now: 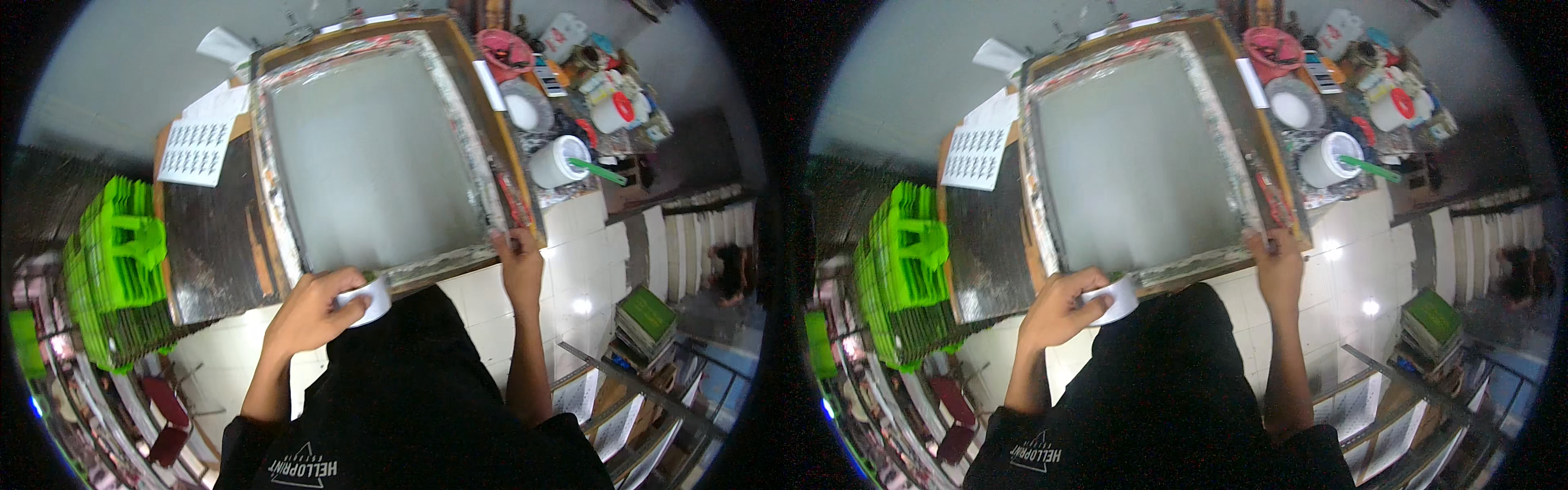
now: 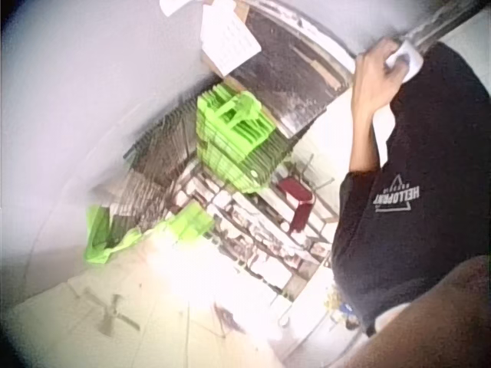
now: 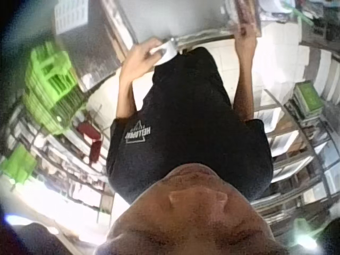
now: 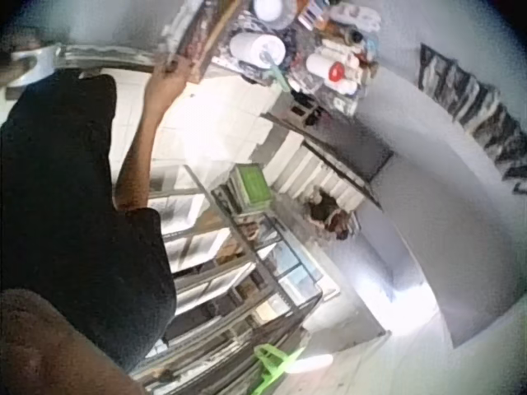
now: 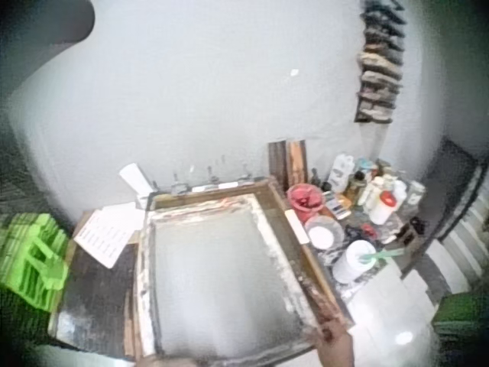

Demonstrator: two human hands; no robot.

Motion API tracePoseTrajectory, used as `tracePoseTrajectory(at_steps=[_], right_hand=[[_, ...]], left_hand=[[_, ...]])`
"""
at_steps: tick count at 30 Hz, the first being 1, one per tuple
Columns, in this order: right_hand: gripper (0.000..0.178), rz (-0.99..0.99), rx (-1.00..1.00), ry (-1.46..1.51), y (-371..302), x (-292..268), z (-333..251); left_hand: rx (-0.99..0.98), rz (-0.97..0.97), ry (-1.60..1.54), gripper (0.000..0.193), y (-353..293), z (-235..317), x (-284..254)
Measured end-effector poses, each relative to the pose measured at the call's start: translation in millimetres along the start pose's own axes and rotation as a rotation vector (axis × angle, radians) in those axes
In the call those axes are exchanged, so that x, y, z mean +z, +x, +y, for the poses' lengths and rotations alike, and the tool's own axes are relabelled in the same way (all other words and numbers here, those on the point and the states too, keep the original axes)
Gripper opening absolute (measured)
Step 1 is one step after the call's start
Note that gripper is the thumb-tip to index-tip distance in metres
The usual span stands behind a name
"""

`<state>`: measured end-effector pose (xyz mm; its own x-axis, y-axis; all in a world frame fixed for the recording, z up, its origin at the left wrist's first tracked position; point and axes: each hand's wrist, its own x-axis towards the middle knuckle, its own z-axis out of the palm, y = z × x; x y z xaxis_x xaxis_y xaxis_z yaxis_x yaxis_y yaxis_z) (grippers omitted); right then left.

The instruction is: The person prepares a screen printing frame by applying tape along the inside edges of the frame and cutting it to size using a utility knife.

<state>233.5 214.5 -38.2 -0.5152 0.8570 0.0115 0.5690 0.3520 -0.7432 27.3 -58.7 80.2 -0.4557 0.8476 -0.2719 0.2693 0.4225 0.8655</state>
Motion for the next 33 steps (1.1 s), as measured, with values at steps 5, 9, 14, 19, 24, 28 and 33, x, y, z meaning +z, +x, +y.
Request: tracePoseTrajectory(at_steps=[5, 9, 14, 19, 24, 28, 33], right_hand=[[0.034, 0.024, 0.088, 0.202, -6, 4, 0], [0.028, -0.030, 0.077, 0.159, -5, 0, -9], [0.029, 0.035, -0.102, 0.088, -6, 1, -2], [0.029, 0.020, 0.021, -0.131, 11, -17, -10], [0.035, 0.122, -0.340, -0.359, 67, -21, -28], [0.039, -0.026, -0.341, -0.420, 96, -9, -24], [0.031, 0.078, -0.179, -0.205, 91, -28, -4]], left_hand=[[0.016, -0.141, 0.066, 0.019, -28, -10, -51], [-0.310, -0.048, 0.558, 0.026, -40, 1, -57], [-0.384, 0.102, 0.711, 0.029, -44, -14, -38], [-0.329, 0.186, 0.600, 0.033, -52, -26, -32], [0.019, 0.209, 0.563, 0.050, -60, -24, -39], [0.078, 0.149, 0.573, 0.054, -65, -27, -47], [0.108, 0.116, 0.572, 0.052, -74, -34, -55]])
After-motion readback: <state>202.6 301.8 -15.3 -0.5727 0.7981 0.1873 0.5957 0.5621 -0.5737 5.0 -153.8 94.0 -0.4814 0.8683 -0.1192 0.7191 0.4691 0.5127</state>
